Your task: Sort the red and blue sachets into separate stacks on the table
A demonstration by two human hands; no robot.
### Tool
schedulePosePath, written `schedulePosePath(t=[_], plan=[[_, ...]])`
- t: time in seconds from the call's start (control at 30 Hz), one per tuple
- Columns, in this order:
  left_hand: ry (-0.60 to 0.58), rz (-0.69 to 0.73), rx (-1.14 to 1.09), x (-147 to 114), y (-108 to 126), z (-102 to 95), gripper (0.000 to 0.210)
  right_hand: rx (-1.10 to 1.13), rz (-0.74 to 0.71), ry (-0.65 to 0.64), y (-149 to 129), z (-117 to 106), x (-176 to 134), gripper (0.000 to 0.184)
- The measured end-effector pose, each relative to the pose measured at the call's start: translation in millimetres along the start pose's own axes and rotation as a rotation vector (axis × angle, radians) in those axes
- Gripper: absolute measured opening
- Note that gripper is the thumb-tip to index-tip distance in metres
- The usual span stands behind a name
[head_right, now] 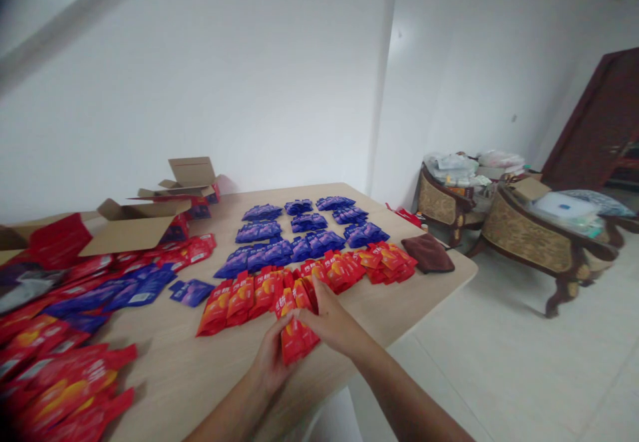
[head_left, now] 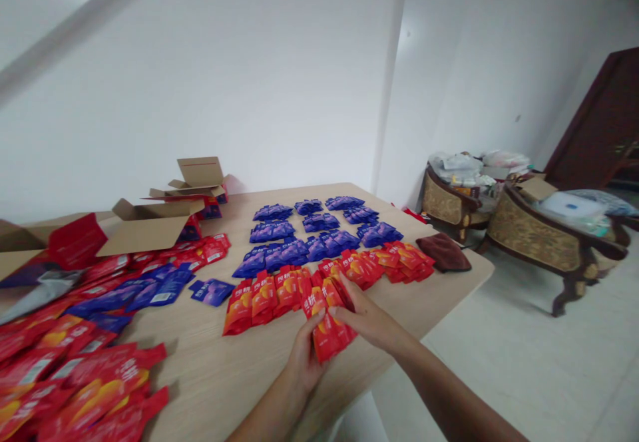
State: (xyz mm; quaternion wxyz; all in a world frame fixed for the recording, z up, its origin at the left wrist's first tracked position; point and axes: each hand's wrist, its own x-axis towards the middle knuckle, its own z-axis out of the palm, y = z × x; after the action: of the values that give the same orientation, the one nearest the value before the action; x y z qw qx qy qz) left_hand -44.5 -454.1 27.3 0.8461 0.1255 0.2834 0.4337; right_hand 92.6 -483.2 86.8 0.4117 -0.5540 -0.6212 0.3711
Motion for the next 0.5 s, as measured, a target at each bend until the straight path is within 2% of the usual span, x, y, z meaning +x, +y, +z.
schedulePosePath(t=[0.1, 0.17, 0.23, 0.3, 0.37, 0.43, 0.5], plan=[[-0.006, -0.018, -0.064, -6, 4, -2.9, 0.035, -0.032, -0.032, -0.029, -6, -3, -4, 0.062], [-0.025, -0.030, -0.097, -10, 6, -5.9, 0.039, -0.106, -0.086, 0.006, -1, -15, -1, 0.052], [-0.039, -0.056, -0.124, -12, 9, -10.1, 0.040, -0.270, -0.179, 0.095, 11, -37, 12, 0.044], [-0.033, -0.086, -0.145, -13, 12, -15.4, 0.039, -0.550, -0.242, 0.204, 33, -68, 33, 0.041], [-0.013, -0.094, -0.146, -11, 13, -21.3, 0.035, -0.887, -0.132, 0.266, 58, -101, 55, 0.042], [0.013, -0.092, -0.130, -9, 14, -26.7, 0.028, -1.165, 0.035, 0.165, 81, -126, 73, 0.044], [0.031, -0.090, -0.121, -7, 14, -30.4, 0.022, -1.221, 0.072, 0.116, 98, -142, 86, 0.049]])
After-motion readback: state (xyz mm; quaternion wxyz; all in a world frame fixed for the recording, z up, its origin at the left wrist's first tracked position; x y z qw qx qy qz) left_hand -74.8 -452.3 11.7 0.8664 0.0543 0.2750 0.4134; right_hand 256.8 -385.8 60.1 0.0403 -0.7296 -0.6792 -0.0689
